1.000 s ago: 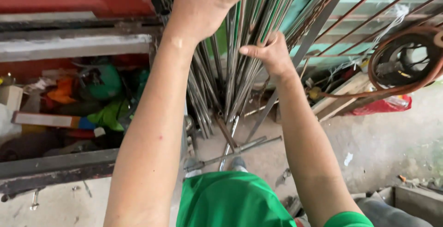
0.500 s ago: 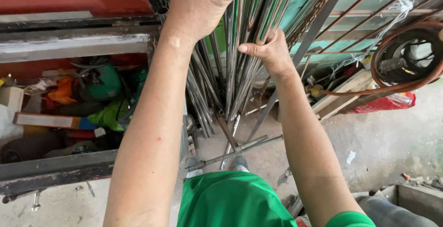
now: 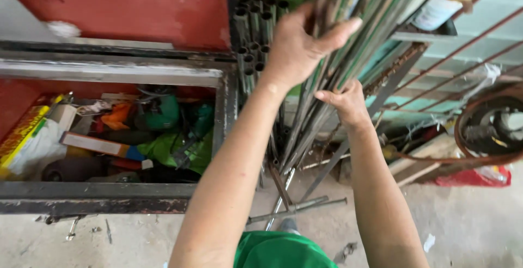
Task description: Picking up, sorting, and measuring metal pipes in a fabrication shop.
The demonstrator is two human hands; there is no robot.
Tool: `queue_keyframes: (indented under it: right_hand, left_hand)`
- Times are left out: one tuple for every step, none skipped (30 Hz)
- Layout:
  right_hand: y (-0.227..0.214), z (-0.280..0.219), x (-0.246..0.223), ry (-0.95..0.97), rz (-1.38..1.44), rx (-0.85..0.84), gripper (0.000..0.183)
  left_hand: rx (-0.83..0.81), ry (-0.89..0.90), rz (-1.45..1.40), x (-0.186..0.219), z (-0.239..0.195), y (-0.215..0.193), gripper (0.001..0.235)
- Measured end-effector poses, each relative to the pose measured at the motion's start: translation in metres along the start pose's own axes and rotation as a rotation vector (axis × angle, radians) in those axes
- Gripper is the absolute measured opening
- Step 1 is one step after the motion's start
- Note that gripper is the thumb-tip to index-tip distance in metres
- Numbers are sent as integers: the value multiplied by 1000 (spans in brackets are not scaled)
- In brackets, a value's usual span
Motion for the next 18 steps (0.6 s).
queue_keyframes:
  right_hand:
    - [1,0,-1,6,16,1,49]
    - [5,0,-5,0,16,-11,49]
    - [6,-1,-8,7,26,5,51]
    - [8,-1,-12,13,37,20,53]
    - [5,0,-7,7,32,9,53]
    - [0,0,-1,32,11,25,53]
    - [-3,2,7,56,-8,40,52]
    - [-21,4,37,49,-11,28,52]
    - [-38,5,65,27,46,-5,45]
    - [-56,7,94,4,103,-40,53]
    - [-59,7,100,-1,96,-42,53]
    - [-65,8,108,25,86,-4,57]
    - [-72,5,116,54,75,38,61]
    - [-50,5,78,50,69,42,61]
    - [-24,4,42,43,79,18,52]
    - [1,3,6,37,90,-6,60]
    - [4,2,1,34,88,2,60]
    - [7,1,-2,54,96,-2,62]
  left_hand:
    - [13,-21,2,-3,0,0,69]
    - [25,-15,5,-3,-1,0,69]
    - [18,-28,8,-5,-2,3,68]
    - [12,-41,10,-7,-2,5,67]
    - [23,-34,9,-6,-5,8,67]
    - [62,-38,-11,-5,-7,9,66]
    - [101,-43,-28,-5,-9,9,66]
    - [113,-36,-26,-5,-11,12,66]
    - [187,-62,-69,-7,-15,12,62]
    - [259,-89,-112,-9,-18,13,60]
    - [262,-82,-118,-8,-19,12,60]
    - [266,-101,-123,-10,-18,12,58]
    - [265,-121,-130,-11,-19,14,56]
    - [263,-117,-137,-11,-19,12,56]
    - [219,-113,-155,-12,-17,13,56]
    - [175,-108,-172,-13,-16,13,55]
    - [167,-106,-175,-11,-17,13,55]
    - [175,-110,-168,-10,-17,11,55]
Point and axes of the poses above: each hand's wrist, its own z-axis towards the middle knuckle, its own y-axis out of the palm, x = y × z, the point moved 6 cm from there along z, towards the middle knuckle, and after that the axes turned 2 degrees about -y, right-handed, at the moved point
